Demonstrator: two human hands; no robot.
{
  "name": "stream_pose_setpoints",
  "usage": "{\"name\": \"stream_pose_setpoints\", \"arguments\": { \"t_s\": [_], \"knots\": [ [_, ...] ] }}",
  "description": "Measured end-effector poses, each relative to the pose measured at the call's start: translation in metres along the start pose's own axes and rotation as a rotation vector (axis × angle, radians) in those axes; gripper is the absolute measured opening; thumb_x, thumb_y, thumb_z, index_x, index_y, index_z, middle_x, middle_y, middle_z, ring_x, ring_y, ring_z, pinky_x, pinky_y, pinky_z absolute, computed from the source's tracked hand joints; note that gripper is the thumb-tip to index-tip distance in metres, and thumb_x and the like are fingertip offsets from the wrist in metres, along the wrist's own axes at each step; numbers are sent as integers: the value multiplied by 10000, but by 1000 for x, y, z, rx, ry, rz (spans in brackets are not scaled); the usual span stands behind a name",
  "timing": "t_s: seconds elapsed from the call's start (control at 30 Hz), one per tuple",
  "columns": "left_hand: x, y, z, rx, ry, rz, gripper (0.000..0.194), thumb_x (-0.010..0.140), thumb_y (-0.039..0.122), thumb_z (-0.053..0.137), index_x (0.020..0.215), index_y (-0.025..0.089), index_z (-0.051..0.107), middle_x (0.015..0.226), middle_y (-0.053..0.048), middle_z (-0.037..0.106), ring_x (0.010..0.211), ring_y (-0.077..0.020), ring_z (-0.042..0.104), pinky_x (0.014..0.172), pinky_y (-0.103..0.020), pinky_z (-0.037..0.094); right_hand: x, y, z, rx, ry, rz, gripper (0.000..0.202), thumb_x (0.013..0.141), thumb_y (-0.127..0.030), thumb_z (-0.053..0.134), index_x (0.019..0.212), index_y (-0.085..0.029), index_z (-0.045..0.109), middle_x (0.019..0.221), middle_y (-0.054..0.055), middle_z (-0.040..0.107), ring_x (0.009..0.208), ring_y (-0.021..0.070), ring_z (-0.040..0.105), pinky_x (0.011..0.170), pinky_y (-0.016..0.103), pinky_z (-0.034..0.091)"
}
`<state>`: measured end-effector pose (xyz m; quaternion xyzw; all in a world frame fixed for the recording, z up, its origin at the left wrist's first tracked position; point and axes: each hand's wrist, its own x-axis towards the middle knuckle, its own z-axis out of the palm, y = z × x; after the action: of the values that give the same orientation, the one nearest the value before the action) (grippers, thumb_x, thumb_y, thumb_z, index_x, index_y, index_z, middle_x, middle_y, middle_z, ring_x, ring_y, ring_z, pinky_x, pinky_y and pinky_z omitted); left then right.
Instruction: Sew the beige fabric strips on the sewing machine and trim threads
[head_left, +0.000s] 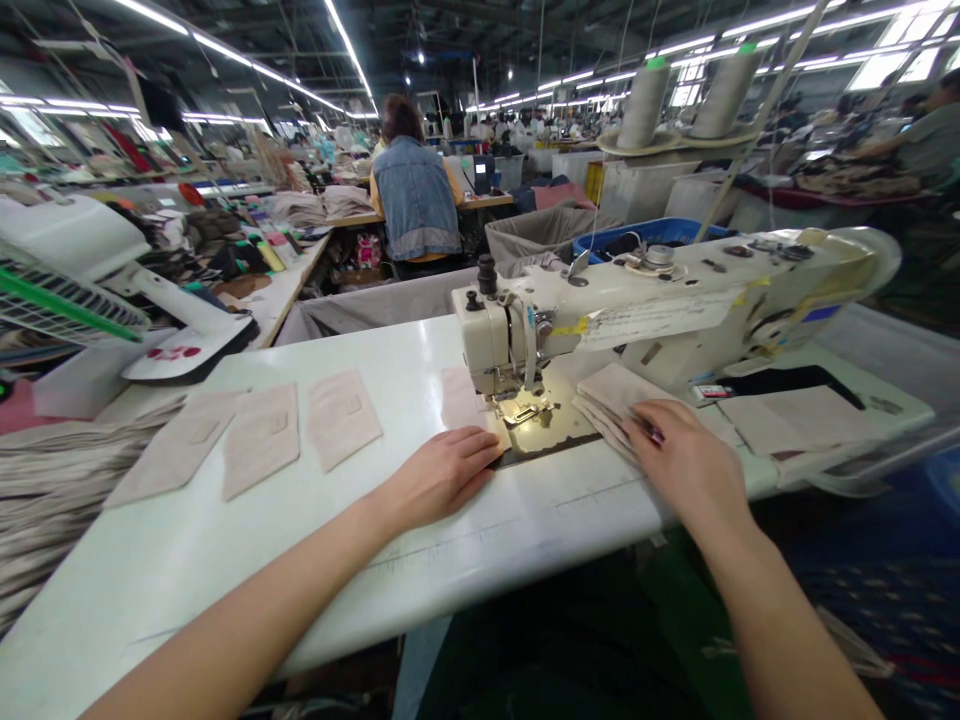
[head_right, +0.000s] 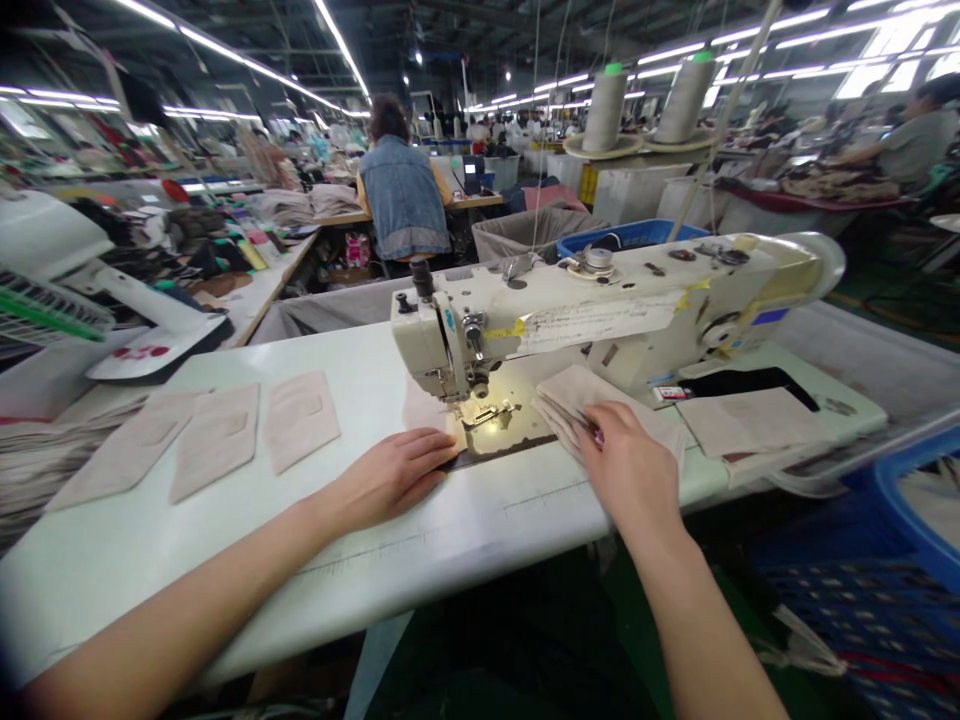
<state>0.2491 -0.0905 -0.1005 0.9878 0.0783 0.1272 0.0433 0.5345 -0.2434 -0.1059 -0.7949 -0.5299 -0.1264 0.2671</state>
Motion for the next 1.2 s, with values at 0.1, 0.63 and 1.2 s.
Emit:
{"name": "stream_pose_setpoints", "arguments": {
  "t_s": [0.1, 0.63, 1.2],
  "knots": [
    [2, -5, 1, -4, 7, -2, 334, 1026, 274, 427, 1284, 154, 602, 1268, -138, 652, 1165, -252, 609, 989, -422, 544, 5, 12, 0, -112, -93, 21, 192, 939, -329, 564, 991, -205, 700, 1100, 50, 725, 821, 216, 686, 623, 315, 474],
    [11, -30, -2, -22, 0, -20, 338, 1019, 251, 420, 1276, 147, 614, 1286, -134, 638, 1185, -246, 594, 1037, -423, 515, 5, 14, -17, -32, 293, -34, 218, 945, -305, 531, 986, -199, 717, 1035, 72, 748, 878, 231, 691, 670, 317, 471],
    [17, -36, -2, 13, 11, -61, 324, 1022, 264, 419, 1251, 142, 613, 1271, -116, 640, 1180, -247, 572, 1036, -412, 503, -34, -18, -57, 110, 183, -41, 366, 928, -541, 498, 844, -256, 710, 692, 1, 707, 531, 162, 628, 536, 284, 460]
  ]
}}
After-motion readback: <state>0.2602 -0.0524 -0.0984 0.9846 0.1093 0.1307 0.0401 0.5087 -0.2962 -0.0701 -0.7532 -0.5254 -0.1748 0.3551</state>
